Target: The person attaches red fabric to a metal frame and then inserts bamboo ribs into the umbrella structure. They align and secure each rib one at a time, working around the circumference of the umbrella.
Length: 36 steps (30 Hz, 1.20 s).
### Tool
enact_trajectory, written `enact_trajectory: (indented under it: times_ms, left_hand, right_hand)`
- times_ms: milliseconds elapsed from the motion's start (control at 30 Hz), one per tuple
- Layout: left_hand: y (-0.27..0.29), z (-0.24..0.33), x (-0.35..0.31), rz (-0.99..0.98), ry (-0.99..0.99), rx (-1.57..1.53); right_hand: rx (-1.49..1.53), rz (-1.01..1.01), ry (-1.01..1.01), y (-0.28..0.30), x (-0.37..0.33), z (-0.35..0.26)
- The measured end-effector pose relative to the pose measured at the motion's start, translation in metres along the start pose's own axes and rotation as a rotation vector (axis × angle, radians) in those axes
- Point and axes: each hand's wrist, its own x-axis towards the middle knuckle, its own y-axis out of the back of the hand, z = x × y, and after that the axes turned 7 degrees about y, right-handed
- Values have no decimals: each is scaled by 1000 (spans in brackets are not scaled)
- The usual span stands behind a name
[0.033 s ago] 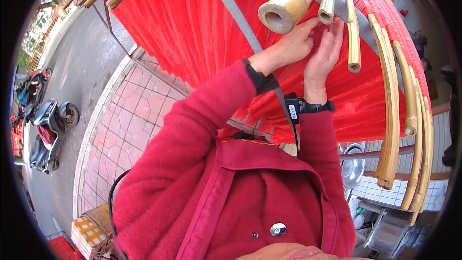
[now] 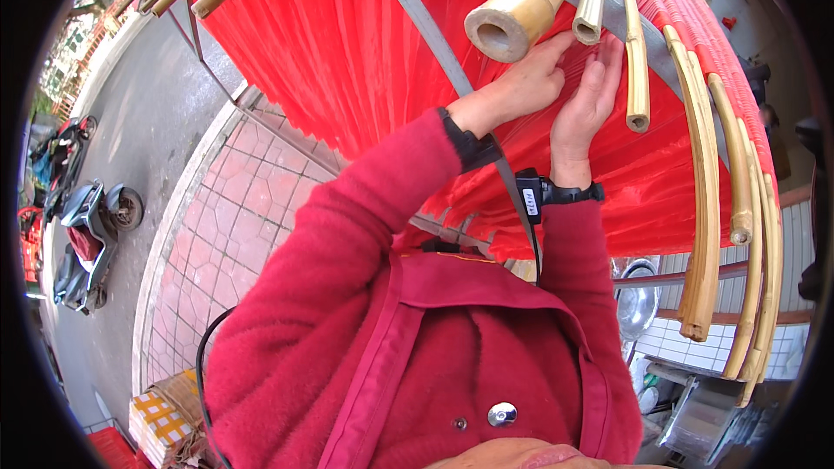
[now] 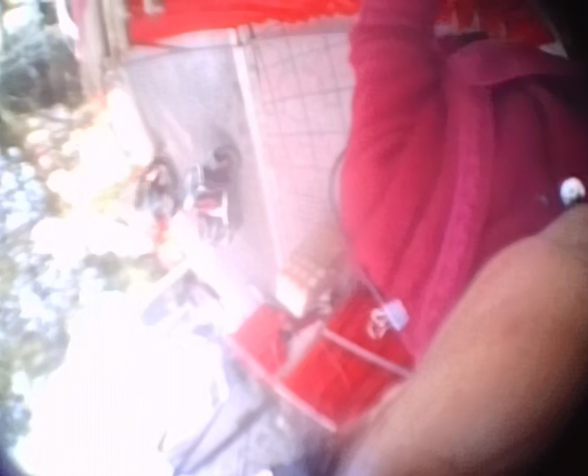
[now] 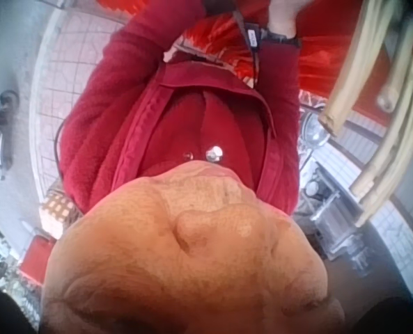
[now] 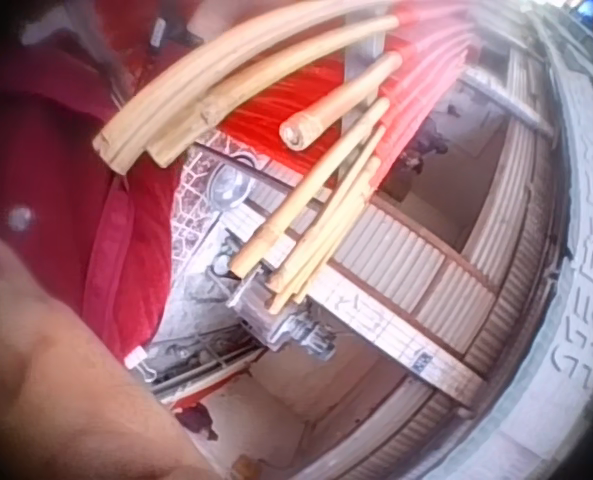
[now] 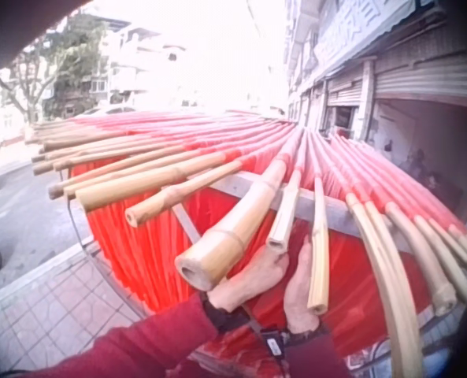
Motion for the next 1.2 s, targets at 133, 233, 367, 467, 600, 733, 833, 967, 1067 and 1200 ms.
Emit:
enact_trajectory:
  times_ms: [133,233,367,467,600,733,833,967,1067,1200]
  left_hand:
    - [0,-19,3,25,0,98]
    - [1,-35,7,150,-70,293]
    - [1,-44,7,192,-83,363]
    - [2,-41,6,159,-89,345]
    - [3,-34,5,171,-144,319]
    - [6,-28,6,196,-159,350]
    - [6,-21,5,164,-148,321]
    - [-2,-11,-7,80,-43,227]
    - [-13,-12,-10,97,-85,127]
    - [-27,-23,-14,61,116,-193]
  right_hand:
    - [-74,-17,66,21,3,11]
    - [-209,-65,125,31,3,16]
    - [-388,-137,185,38,3,20]
    - [-590,-242,354,45,5,23]
    - [-685,-281,447,50,6,28]
    - [-710,-295,467,57,9,29]
    - [-635,-273,407,58,9,27]
    - [-441,-250,252,49,1,23]
    - [-264,-241,93,38,-10,19]
    - [-24,-171,-152,26,-28,14]
